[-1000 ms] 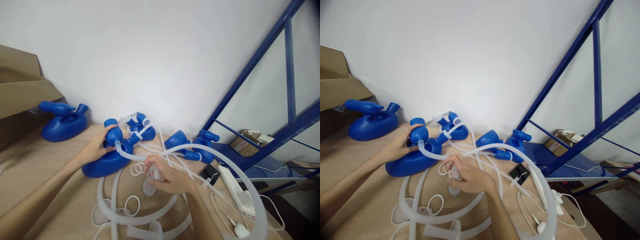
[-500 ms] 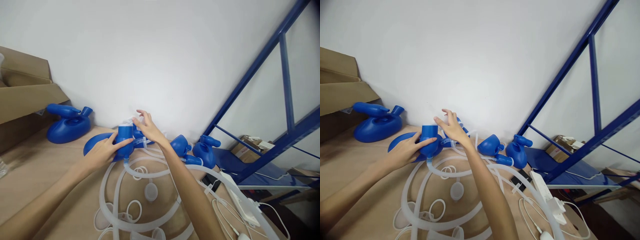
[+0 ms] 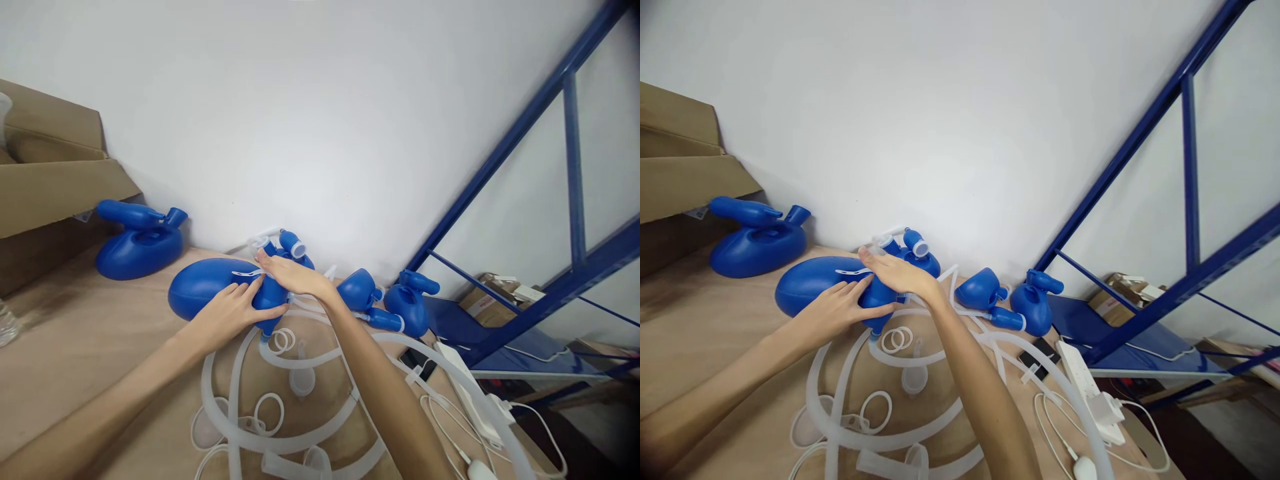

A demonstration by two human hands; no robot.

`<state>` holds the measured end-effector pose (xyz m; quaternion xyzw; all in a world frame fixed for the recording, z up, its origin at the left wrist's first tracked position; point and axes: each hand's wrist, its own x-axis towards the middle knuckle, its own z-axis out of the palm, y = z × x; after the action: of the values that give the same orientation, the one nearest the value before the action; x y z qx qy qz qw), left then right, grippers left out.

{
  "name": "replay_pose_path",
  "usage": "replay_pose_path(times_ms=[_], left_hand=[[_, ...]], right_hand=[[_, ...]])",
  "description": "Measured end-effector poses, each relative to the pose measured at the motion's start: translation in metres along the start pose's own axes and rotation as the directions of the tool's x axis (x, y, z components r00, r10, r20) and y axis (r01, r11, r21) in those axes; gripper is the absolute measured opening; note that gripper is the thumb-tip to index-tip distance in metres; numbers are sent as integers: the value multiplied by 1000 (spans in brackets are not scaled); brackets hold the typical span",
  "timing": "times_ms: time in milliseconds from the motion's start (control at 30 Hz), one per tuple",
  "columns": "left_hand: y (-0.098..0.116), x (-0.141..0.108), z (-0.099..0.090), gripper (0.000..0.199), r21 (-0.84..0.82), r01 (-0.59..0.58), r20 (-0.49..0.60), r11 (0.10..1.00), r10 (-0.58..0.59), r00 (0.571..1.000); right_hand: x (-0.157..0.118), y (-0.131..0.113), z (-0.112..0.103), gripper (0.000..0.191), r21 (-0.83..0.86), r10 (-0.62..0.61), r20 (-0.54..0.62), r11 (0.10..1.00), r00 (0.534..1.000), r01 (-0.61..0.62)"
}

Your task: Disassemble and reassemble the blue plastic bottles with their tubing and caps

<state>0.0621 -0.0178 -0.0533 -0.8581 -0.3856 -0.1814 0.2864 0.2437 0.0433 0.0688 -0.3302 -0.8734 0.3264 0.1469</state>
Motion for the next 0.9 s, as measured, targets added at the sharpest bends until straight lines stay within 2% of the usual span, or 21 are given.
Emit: replay_pose_path(times_ms=[167,267,367,500,667,800,900], left_hand=[[8,1,2,69,-97,19,-27,995,-22,999],[9,3,-2,66,-118,14,-4,993,-15,1000],[9,3,-6,68,-127,44,19,991,-42,999],[14,2,-4,65,-161,99,15,982,-98,995],[18,1,2,31,-347,146,-54,926,-175,983],[12,0,4,28,-421,197,-74,885,-250,965],[7,1,3,23,-407,133,-98,903,-189,977]], right_hand=[[-2,7,10,65,-59,52,-37,997,998,-54],[-8,12,4,82,-110,-24,-2,994,1000,24],[-18,18,-4,92,-94,-56,-101,994,993,46],[-30,27,-8,78,-27,-27,-284,999,959,20],[-27,33,-4,46,12,81,-284,997,955,-81],[-16,34,0,43,67,82,-300,996,950,-65],[-9,32,5,43,81,62,-316,996,947,-38]])
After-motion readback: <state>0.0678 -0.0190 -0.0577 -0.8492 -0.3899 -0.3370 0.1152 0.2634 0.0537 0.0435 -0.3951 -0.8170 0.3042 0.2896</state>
